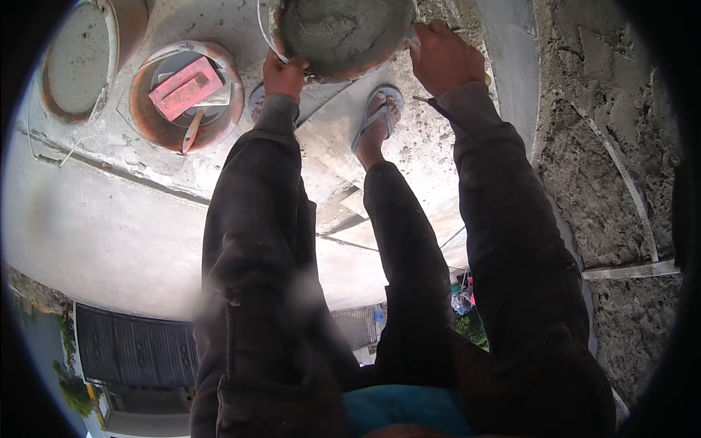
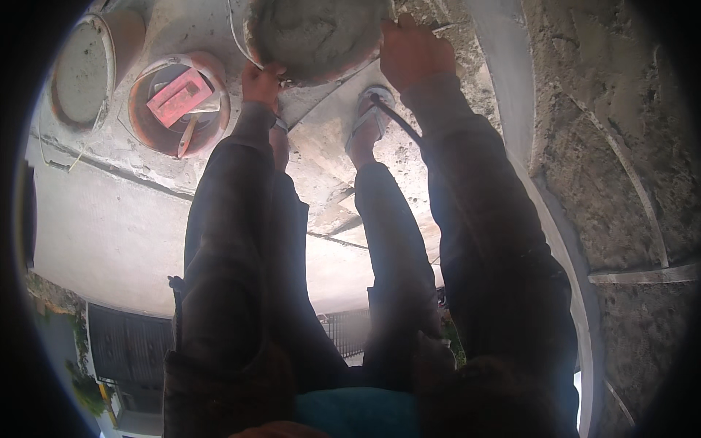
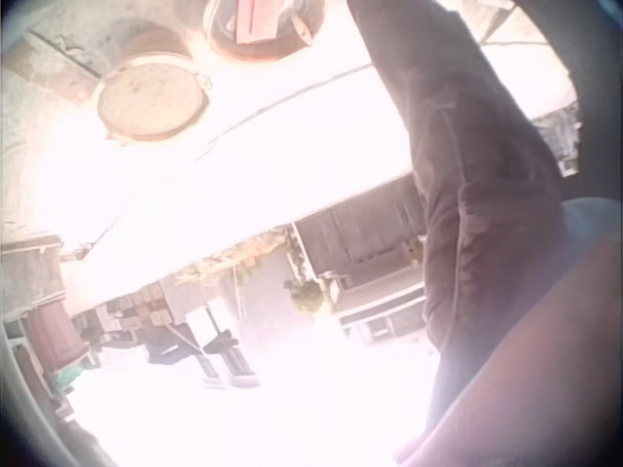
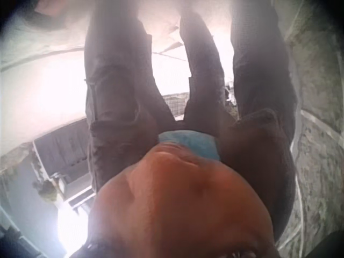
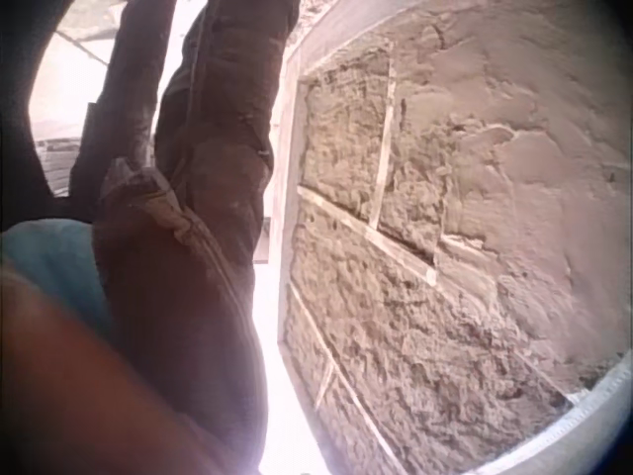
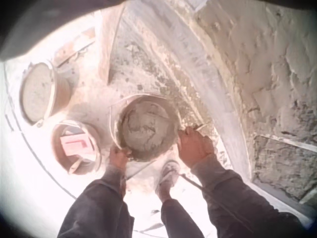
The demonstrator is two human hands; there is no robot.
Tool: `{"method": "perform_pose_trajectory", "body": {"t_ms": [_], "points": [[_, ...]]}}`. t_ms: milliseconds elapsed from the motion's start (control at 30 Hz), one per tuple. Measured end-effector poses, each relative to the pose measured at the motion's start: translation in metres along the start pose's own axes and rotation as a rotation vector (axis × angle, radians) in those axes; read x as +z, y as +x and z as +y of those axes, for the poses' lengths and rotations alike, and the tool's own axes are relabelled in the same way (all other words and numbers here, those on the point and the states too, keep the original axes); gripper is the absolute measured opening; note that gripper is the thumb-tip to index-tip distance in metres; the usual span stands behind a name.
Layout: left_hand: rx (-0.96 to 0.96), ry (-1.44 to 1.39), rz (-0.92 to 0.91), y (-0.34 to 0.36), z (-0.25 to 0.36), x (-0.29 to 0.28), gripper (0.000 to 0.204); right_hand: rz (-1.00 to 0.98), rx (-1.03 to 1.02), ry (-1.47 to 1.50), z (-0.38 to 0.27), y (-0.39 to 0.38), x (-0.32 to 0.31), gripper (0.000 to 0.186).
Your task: The person scoops cement from a bucket with a trowel and applies it to a curved floor section, smoothing the surface. The person then uses a long straightedge to level the applied cement.
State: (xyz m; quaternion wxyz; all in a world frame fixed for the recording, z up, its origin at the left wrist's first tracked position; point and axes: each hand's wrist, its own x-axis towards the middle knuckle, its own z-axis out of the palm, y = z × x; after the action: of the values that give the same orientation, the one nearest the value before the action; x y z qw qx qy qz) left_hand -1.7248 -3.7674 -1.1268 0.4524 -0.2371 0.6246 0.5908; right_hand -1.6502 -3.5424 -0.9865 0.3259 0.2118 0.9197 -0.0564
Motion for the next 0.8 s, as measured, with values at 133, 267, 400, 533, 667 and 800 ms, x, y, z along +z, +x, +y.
{"method": "perform_pose_trajectory", "body": {"t_ms": [133,267,400,533,667,800], "points": [[0.248,0.263,0.067,-0.023,0.017,0.032,0.042,0.003,0.043,0.192,0.003,-0.033,0.018,0.030],[0.254,0.339,0.072,-0.103,0.062,0.033,0.043,0.132,0.101,0.225,0.052,-0.119,-0.037,0.028],[0.363,0.271,0.036,-0.174,0.083,0.016,0.048,-0.176,0.236,0.387,0.059,-0.179,-0.074,0.028],[0.375,0.430,-0.001,-0.259,0.132,0.027,0.051,-0.158,0.149,0.569,0.012,-0.185,-0.052,0.035],[0.490,0.549,-0.052,-0.303,0.161,0.035,0.051,0.061,0.202,0.696,-0.012,-0.199,-0.070,0.039],[0.538,0.427,-0.180,-0.334,0.187,0.056,0.049,0.204,0.226,0.678,0.015,-0.254,-0.108,0.030]]}}
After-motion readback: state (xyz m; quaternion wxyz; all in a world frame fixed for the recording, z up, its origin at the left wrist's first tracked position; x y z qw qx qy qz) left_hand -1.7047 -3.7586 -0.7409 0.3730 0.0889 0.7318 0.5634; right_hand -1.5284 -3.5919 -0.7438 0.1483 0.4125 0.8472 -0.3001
